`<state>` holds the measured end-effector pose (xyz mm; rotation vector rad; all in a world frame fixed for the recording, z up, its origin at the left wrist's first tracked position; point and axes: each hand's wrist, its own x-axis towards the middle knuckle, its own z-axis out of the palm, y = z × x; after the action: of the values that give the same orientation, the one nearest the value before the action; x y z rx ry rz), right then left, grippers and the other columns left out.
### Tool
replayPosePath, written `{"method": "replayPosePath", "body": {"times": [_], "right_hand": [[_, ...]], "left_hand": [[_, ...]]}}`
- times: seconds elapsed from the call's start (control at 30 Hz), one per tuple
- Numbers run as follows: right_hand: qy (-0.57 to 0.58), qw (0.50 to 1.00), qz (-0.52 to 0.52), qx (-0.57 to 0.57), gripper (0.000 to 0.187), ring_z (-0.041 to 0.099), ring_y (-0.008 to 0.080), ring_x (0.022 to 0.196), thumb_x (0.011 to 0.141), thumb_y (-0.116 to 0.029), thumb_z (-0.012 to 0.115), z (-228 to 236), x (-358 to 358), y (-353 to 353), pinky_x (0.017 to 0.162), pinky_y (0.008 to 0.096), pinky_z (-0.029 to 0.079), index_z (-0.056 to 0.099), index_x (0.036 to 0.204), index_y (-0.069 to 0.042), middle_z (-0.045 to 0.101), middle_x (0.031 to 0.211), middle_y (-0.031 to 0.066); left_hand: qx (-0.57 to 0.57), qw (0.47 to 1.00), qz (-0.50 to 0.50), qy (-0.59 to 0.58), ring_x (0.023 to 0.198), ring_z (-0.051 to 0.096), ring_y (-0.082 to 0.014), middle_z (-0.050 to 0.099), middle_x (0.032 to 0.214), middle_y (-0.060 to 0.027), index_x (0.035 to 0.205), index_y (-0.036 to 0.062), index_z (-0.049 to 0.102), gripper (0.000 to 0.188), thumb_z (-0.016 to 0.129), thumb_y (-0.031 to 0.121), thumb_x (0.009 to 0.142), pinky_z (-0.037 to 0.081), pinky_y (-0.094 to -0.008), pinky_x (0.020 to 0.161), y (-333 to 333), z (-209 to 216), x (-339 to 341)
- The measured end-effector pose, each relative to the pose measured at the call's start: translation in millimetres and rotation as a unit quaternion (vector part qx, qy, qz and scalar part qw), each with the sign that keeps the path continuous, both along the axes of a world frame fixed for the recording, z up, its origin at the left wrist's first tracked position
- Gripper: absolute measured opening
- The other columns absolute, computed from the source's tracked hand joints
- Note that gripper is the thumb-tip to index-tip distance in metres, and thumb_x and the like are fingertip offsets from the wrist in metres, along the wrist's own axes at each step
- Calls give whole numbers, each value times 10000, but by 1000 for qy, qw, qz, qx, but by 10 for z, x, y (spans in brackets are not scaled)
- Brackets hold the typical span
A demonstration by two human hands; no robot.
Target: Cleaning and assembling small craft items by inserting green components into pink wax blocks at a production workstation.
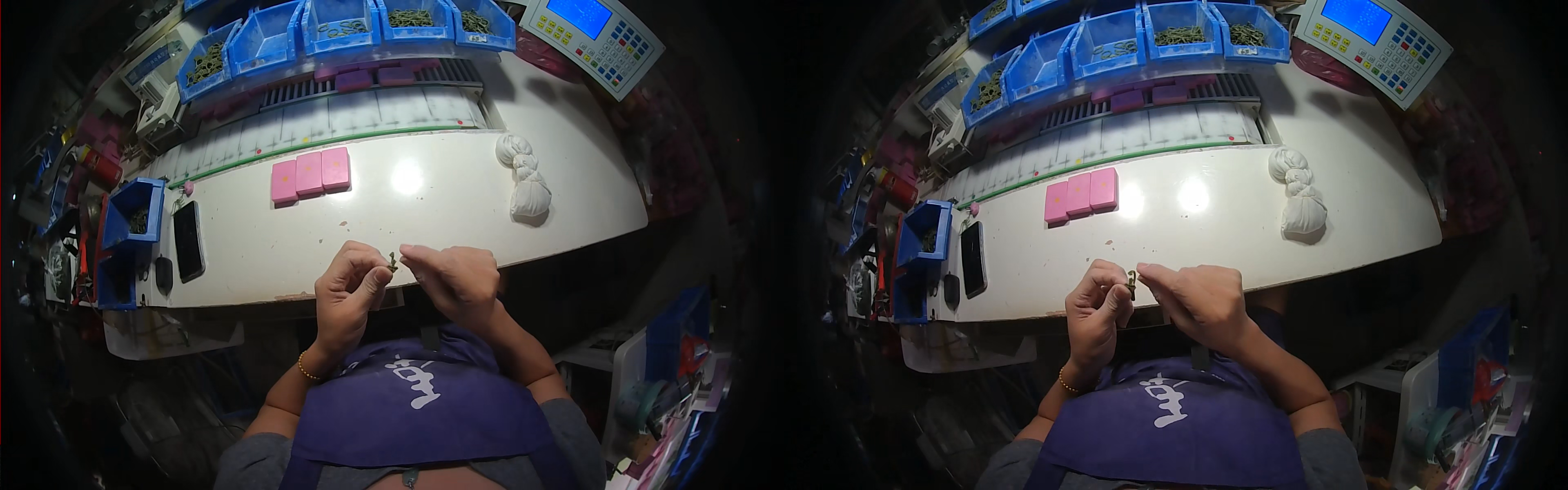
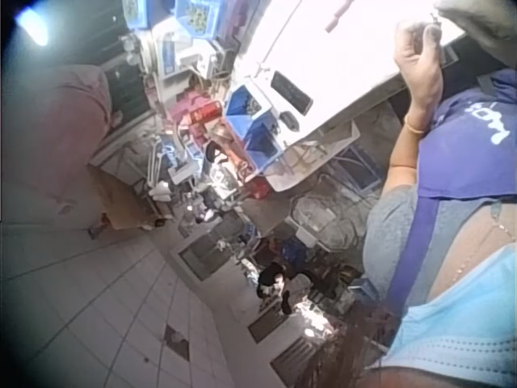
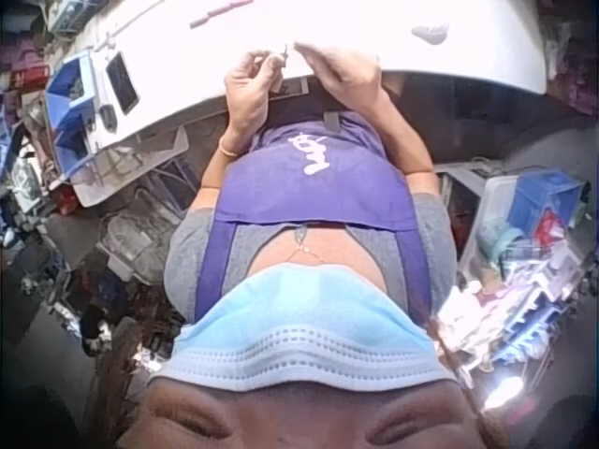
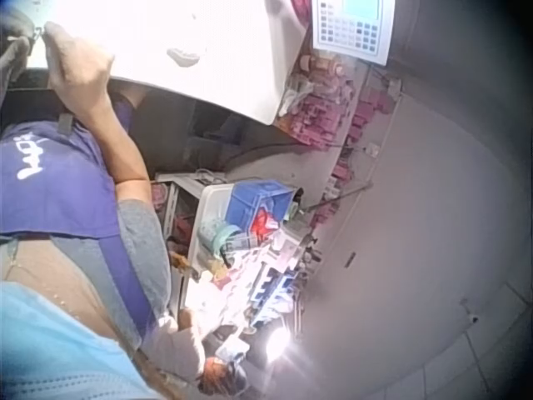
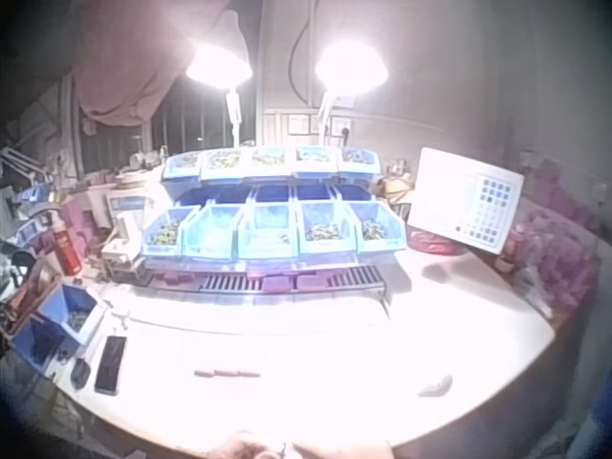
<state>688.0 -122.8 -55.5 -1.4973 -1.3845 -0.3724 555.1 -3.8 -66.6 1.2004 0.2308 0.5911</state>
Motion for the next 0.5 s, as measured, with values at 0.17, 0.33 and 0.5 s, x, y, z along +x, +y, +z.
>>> {"method": "replayPosePath", "body": {"times": [0.17,0.33,0.5], "right_hand": [[4,1000,5,-20,265,599,154,500,752,13,777,1,-1,-16,464,274,443,716,1003,-45,651,667,63],[-11,1000,13,5,312,503,136,437,776,-18,755,-26,26,-3,425,291,382,695,1080,-51,519,551,17],[-12,1000,20,4,305,514,132,437,781,-20,752,11,48,1,426,283,388,693,1078,-52,515,536,7]], "left_hand": [[3,1000,1,1,637,462,-17,517,953,-6,936,16,618,76,627,89,952,363,-170,513,-2,-10,2],[6,1000,-1,2,640,464,-18,519,955,-8,937,14,618,64,628,76,949,364,-170,515,0,-13,3],[12,1000,-6,9,638,466,-20,519,955,-9,934,10,618,60,626,67,948,366,-172,516,6,11,-1]]}}
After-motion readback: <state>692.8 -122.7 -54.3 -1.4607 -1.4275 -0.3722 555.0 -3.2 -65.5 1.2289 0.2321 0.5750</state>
